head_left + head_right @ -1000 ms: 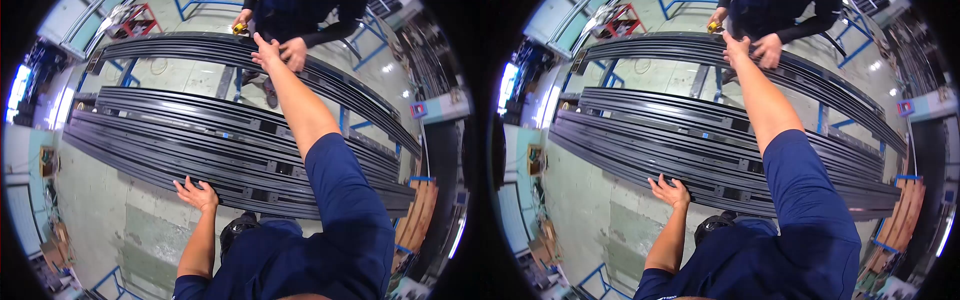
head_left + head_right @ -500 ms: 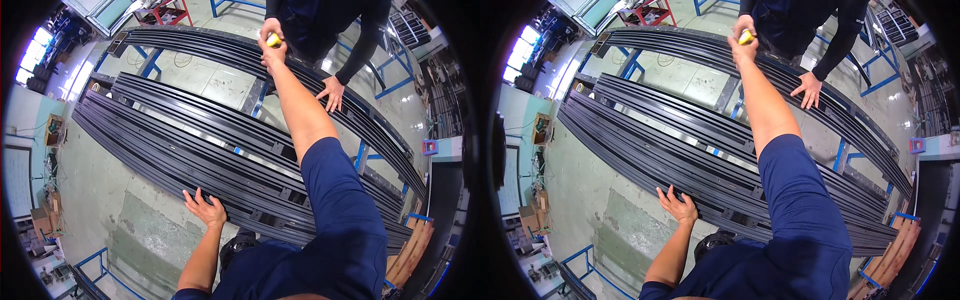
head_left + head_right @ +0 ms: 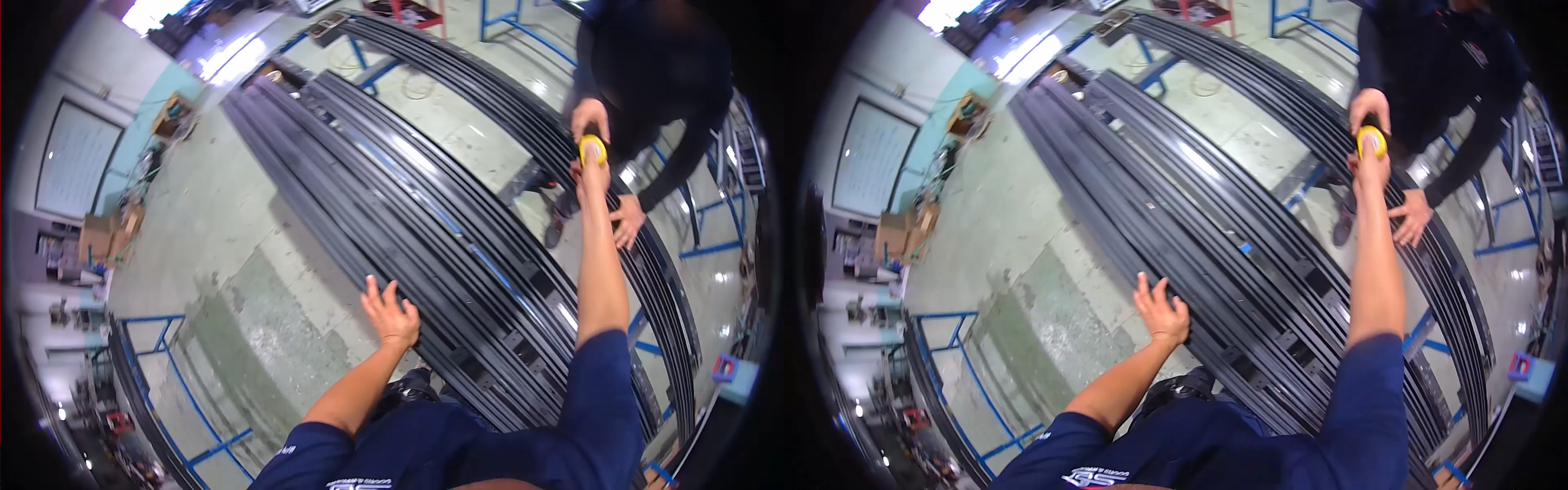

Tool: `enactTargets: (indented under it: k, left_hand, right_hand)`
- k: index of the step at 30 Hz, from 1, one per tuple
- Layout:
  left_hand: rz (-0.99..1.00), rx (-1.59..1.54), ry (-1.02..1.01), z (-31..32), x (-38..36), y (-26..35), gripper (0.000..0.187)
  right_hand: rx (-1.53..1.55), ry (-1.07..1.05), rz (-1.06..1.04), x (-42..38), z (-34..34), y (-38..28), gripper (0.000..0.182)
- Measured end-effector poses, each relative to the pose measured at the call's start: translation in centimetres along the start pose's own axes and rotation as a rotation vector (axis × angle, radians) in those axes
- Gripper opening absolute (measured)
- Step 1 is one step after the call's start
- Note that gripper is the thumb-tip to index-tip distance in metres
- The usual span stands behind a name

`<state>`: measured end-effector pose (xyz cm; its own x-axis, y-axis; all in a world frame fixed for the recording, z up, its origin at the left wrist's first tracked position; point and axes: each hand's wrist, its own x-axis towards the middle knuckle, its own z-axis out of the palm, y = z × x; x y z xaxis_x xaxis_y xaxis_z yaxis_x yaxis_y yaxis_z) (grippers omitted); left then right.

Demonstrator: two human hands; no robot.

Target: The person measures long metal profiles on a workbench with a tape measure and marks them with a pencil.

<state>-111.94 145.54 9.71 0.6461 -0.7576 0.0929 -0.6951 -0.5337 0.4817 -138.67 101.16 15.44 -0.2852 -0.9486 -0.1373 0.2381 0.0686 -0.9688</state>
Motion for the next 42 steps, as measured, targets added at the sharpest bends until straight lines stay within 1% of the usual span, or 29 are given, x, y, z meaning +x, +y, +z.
enactTargets:
  k: [1, 2, 4, 6, 8, 10, 11, 13, 14, 15, 16, 17, 18, 19, 20, 21, 22, 25, 27, 28, 29, 31, 33, 35, 37, 38, 39, 40, 42]
  left_hand:
    - [-0.018, -0.008, 0.009, -0.1, -0.2, 0.1, 0.052]
    - [-0.033, -0.012, 0.011, -0.1, -0.2, 0.2, 0.052]
    - [-0.053, -0.015, 0.011, -0.1, -0.4, 0.1, 0.052]
    - [-0.091, 0.002, -0.021, -0.2, -0.5, 0.3, 0.053]
    - [-0.047, -0.040, 0.019, -0.1, -0.3, -0.1, 0.061]
    - [0.020, -0.094, 0.068, -0.2, -0.5, -0.6, 0.073]
    - [0.032, -0.011, 0.079, 0.1, -0.6, -1.0, 0.079]
    - [0.114, -0.013, 0.085, -0.3, -1.1, -1.4, 0.084]
    - [0.259, -0.071, -0.025, -3.5, -0.9, -0.4, 0.082]
    - [0.480, -0.127, -0.163, -5.9, -1.3, 0.4, 0.075]
    - [0.578, -0.411, -0.451, -7.8, -2.2, 2.2, 0.068]
    - [0.489, -0.701, -0.830, -8.8, -4.0, 3.7, 0.067]
    - [0.420, -0.837, -1.154, -9.8, -5.6, 5.1, 0.068]
    - [0.430, -0.771, -1.400, -10.7, -7.1, 6.4, 0.070]
    - [0.532, -0.742, -1.555, -11.8, -9.1, 8.5, 0.073]
    - [0.724, -0.687, -1.620, -10.9, -10.2, 9.6, 0.075]
    - [0.798, -0.575, -1.647, -10.5, -13.0, 12.9, 0.074]
    - [0.925, -0.422, -1.630, -9.9, -15.7, 16.5, 0.062]
    - [0.809, -0.355, -1.700, -11.0, -17.2, 18.2, 0.059]
    - [0.776, -0.328, -1.725, -12.1, -18.9, 19.3, 0.060]
    - [0.979, -0.357, -1.645, -10.0, -19.2, 18.7, 0.066]
    - [1.158, -0.364, -1.584, -11.5, -22.9, 20.4, 0.070]
    - [1.191, -0.371, -1.592, -10.9, -26.0, 21.3, 0.072]
    - [1.291, -0.329, -1.523, -10.8, -29.3, 22.1, 0.071]
    - [1.310, -0.358, -1.499, -10.7, -32.0, 22.8, 0.063]
    - [1.318, -0.260, -1.479, -10.6, -32.9, 23.2, 0.057]
    - [1.324, -0.165, -1.456, -10.4, -33.8, 23.6, 0.051]
    - [1.308, -0.193, -1.455, -9.2, -33.7, 23.4, 0.041]
    - [1.281, -0.016, -1.415, -7.2, -31.7, 22.4, 0.039]
  right_hand:
    - [0.038, -0.092, -0.011, -3.3, -0.9, 0.4, 0.031]
    - [-0.103, -0.146, -0.013, -9.2, -0.9, -1.3, 0.030]
    - [-0.346, -0.237, -0.058, -16.0, -4.1, 0.8, 0.031]
    - [-0.490, -0.396, 0.005, -24.8, -6.3, 0.3, 0.027]
    - [-0.542, -0.509, -0.017, -31.4, -9.2, 1.5, 0.032]
    - [-0.550, -0.466, 0.010, -38.6, -10.4, 0.1, 0.038]
    - [-0.622, -0.485, -0.095, -40.8, -11.8, 0.9, 0.039]
    - [-0.698, -0.452, -0.111, -45.6, -14.0, 0.8, 0.040]
    - [-0.814, -0.492, -0.250, -47.5, -14.3, 0.2, 0.041]
    - [-0.830, -0.475, -0.233, -49.7, -14.4, -0.6, 0.042]
    - [-0.861, -0.488, -0.377, -50.8, -15.8, -0.3, 0.045]
    - [-0.860, -0.478, -0.403, -52.0, -16.7, 0.1, 0.045]
    - [-0.896, -0.473, -0.392, -53.2, -17.2, -2.0, 0.041]
    - [-0.910, -0.445, -0.449, -54.2, -17.9, -1.2, 0.034]
    - [-0.919, -0.367, -0.508, -55.1, -18.6, -1.6, 0.031]
    - [-0.925, -0.316, -0.591, -55.6, -19.3, -2.4, 0.028]
    - [-0.930, -0.188, -0.607, -56.8, -21.7, -4.2, 0.028]
    - [-0.842, -0.129, -0.573, -58.2, -25.1, -6.4, 0.034]
    - [-0.329, -0.096, -0.143, -59.5, -27.5, -8.2, 0.039]
    - [-0.081, -0.114, -0.056, -59.9, -29.4, -7.7, 0.038]
    - [-0.168, -0.053, -0.062, -59.9, -31.1, -6.8, 0.031]
    - [-0.007, -0.108, 0.065, -60.8, -33.9, -6.9, 0.026]
    - [-0.043, -0.051, 0.170, -62.3, -36.2, -7.7, 0.023]
    - [0.001, 0.029, 0.131, -63.7, -38.5, -8.3, 0.021]
    - [-0.042, 0.146, 0.076, -64.9, -40.9, -8.8, 0.021]
    - [0.093, 0.189, 0.145, -65.5, -42.1, -9.0, 0.023]
    - [0.077, 0.203, 0.163, -66.0, -43.8, -8.8, 0.022]
    - [0.098, 0.252, 0.150, -66.6, -45.8, -9.2, 0.019]
    - [0.260, 0.359, 0.122, -67.8, -51.2, -9.5, 0.016]
